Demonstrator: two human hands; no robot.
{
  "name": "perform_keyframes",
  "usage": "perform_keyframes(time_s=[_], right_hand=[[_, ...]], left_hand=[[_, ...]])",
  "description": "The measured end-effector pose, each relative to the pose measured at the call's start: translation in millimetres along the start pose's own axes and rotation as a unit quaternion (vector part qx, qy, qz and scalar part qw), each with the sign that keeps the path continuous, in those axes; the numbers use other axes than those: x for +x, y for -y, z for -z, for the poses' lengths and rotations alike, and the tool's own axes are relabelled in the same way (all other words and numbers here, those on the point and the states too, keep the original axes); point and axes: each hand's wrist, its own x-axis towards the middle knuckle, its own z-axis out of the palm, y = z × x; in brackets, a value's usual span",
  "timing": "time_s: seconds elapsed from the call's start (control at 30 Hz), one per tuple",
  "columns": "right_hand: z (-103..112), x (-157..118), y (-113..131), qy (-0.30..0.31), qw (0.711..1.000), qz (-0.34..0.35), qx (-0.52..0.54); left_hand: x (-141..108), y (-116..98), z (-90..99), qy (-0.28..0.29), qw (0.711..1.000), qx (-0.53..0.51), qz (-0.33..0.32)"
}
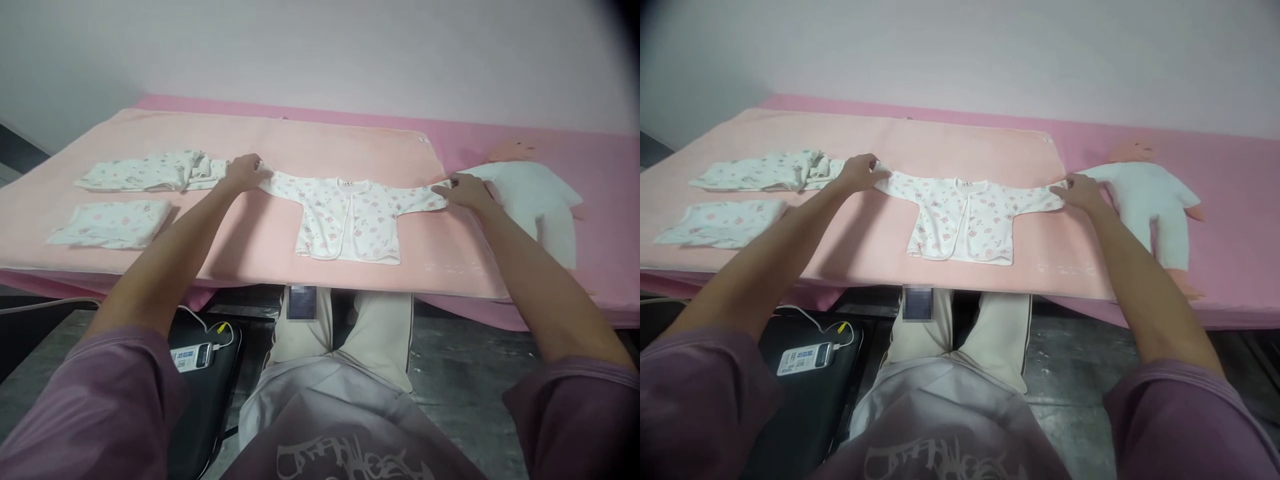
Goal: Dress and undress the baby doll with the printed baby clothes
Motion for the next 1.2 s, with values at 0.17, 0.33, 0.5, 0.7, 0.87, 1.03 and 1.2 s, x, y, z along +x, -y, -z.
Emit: perform_keyframes(time_s=[0.17,0.33,0.5,0.7,0.87,1.03,1.2], right_hand=[[-21.8,-8.2,2.5,-0.057,0.995,0.001,-0.079],[-48.1,-53.8,52.1,-0.053,0.973,0.215,-0.067],[-91.4,-116.5,106.0,0.121,0.93,0.347,-0.022],[-119.5,-131.1,103.1,0.178,0.923,0.338,-0.045],[-108.4,-135.7,114.0,0.142,0.934,0.325,-0.04],[-101.6,-216.6,121.6,-0.001,0.939,0.342,0.03],[-155.4,-320.3,106.2,0.033,0.916,0.356,0.185]], left_hand=[[-15.2,-9.5,-9.1,-0.047,0.998,-0.011,-0.047],[-69.0,-60.2,-26.6,0.056,0.966,-0.024,-0.25],[-134.6,-105.9,-70.1,0.191,0.925,0.006,-0.33],[-156.2,-115.6,-89.8,0.189,0.934,0.035,-0.301],[-151.2,-130.3,-86.4,0.193,0.941,0.03,-0.278],[-226.8,-117.7,-62.3,0.035,0.951,-0.068,-0.298],[-372.4,-60.3,-100.1,-0.312,0.925,-0.189,-0.104]])
